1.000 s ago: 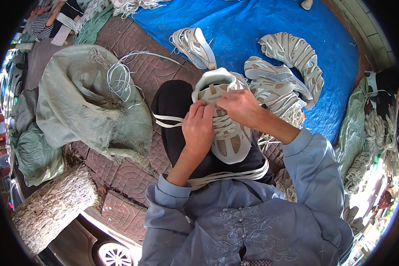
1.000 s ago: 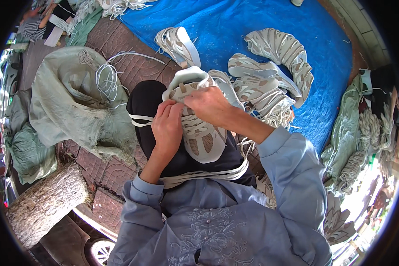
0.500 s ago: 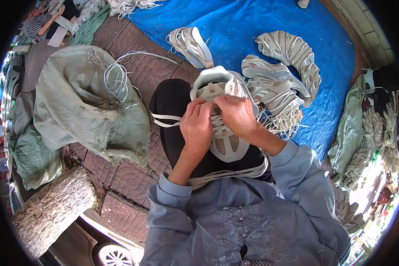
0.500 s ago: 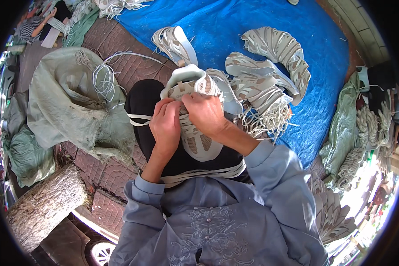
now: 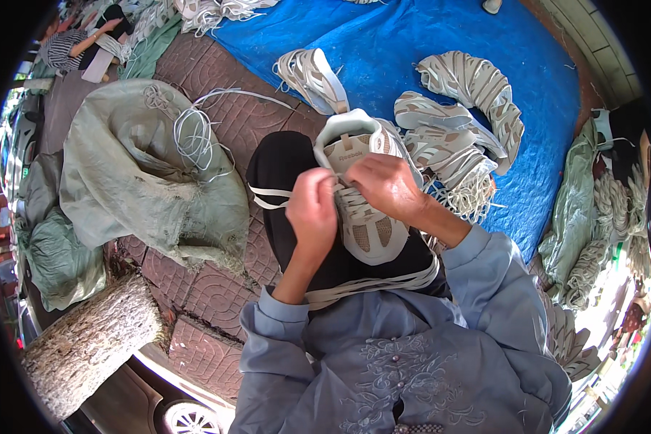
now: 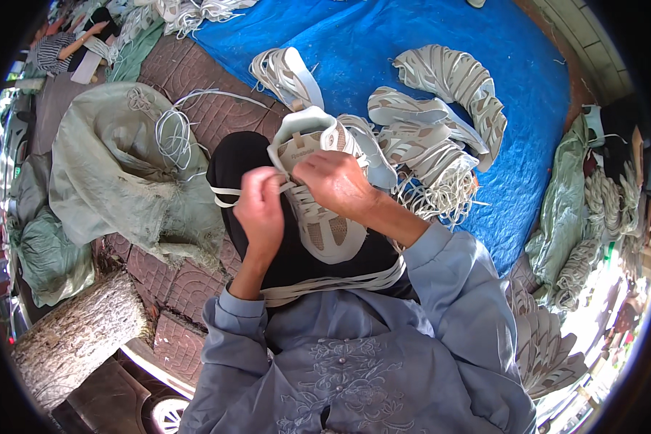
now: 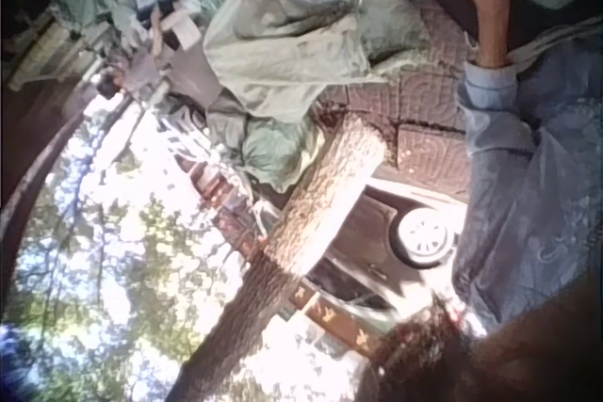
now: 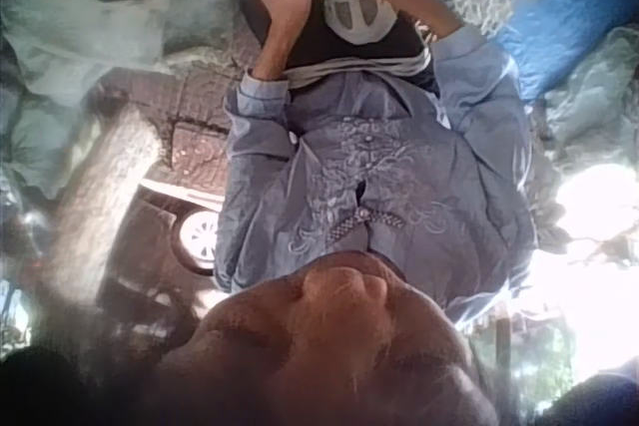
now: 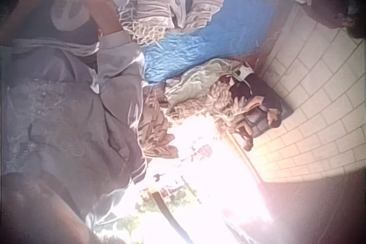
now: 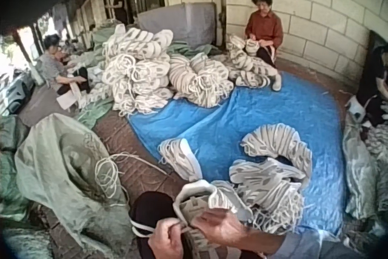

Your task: The person is sitting on the ground and lacing a white sneaker. They thread a long white lace through the eyelets of the shoe, pulling it tight and adjusting the fit. The person works on a single shoe while surrounded by piles of similar shoes and laces.

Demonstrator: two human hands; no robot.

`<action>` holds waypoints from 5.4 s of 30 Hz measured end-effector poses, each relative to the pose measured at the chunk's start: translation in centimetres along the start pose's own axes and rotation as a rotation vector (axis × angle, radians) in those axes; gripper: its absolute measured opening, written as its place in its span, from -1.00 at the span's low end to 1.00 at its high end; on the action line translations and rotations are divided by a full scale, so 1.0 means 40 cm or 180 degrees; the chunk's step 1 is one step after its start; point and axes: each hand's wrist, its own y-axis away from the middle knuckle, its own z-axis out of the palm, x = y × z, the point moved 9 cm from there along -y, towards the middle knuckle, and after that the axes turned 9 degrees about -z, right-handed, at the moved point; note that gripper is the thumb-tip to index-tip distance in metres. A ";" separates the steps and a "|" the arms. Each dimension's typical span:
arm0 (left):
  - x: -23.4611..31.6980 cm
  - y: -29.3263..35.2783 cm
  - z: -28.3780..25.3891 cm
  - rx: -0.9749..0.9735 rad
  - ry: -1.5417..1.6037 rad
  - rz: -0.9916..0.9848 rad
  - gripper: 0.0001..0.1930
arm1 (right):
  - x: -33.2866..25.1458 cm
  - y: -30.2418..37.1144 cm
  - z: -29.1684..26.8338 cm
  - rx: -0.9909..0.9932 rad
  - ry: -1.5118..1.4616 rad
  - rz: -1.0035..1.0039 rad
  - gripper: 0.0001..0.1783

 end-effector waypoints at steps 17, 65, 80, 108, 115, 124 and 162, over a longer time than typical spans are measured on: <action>-0.103 0.020 -0.099 -0.0116 0.2033 -0.1202 -0.92 | -0.107 -0.039 0.129 -0.1522 0.1778 -0.1743 -0.87; 0.111 0.019 0.125 -0.0713 -0.2407 0.1535 -0.89 | 0.090 0.077 -0.016 -0.0063 -0.1003 0.1041 -0.83; 0.098 0.013 0.128 -0.0969 -0.2081 0.1554 -0.83 | 0.082 0.087 -0.010 0.0007 -0.0944 0.0903 -0.83; 0.085 0.016 0.135 -0.1247 -0.2215 0.1672 -0.85 | 0.074 0.087 -0.019 0.0270 -0.0979 0.0871 -0.89; 0.071 0.014 0.126 -0.1182 -0.1840 0.1315 -0.78 | 0.064 0.101 -0.009 0.0148 -0.0935 0.0924 -0.85; 0.101 0.042 0.138 -0.0789 -0.2139 0.1497 -0.81 | 0.083 0.122 0.003 0.0205 -0.1316 0.1233 -0.85; 0.138 0.051 0.189 -0.0523 -0.1983 0.1745 -0.80 | 0.101 0.166 0.010 -0.0106 -0.2391 0.1923 -0.88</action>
